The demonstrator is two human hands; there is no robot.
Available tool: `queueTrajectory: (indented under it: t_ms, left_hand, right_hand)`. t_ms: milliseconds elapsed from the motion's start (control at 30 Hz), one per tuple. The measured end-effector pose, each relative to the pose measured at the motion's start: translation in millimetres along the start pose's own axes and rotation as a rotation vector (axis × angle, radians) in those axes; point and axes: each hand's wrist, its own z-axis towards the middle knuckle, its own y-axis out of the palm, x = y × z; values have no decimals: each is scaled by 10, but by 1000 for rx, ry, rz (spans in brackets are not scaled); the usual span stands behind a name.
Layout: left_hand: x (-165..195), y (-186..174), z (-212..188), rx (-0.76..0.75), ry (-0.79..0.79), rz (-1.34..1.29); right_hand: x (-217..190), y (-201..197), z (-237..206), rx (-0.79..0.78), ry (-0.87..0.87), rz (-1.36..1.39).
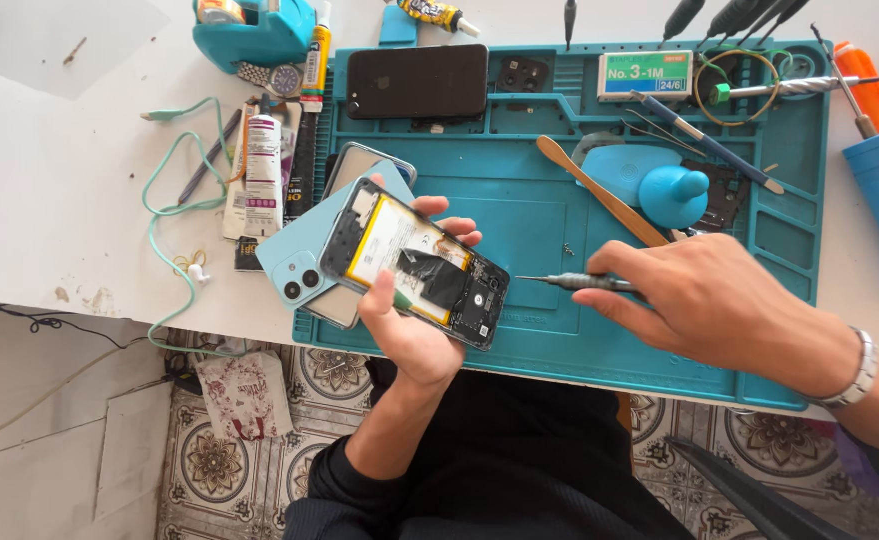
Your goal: The person pries open the back cover of a smartphone, then uses a precision screwdriver to unscrew and work on the internal components including the battery, holding the phone in one hand while turning the screwdriver with the other.
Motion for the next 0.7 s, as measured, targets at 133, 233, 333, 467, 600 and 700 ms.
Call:
queueTrajectory:
  t_ms: [133, 233, 333, 467, 600, 700]
  left_hand:
    - [4, -1, -52, -11, 36, 140]
    - [32, -9, -54, -15, 10, 209]
    - [65, -12, -74, -3, -40, 203]
    - [75, -12, -88, 19, -65, 199]
    - [58, -32, -99, 8, -63, 191]
    - [26, -51, -119, -34, -23, 199]
  right_hand:
    - [-14, 59, 13, -40, 0, -12]
    - [-13, 73, 26, -47, 2, -13]
    - [-21, 89, 33, -58, 14, 3]
    - [-27, 100, 41, -78, 32, -17]
    - [-33, 102, 37, -83, 42, -55]
    - [-55, 117, 11, 37, -23, -12]
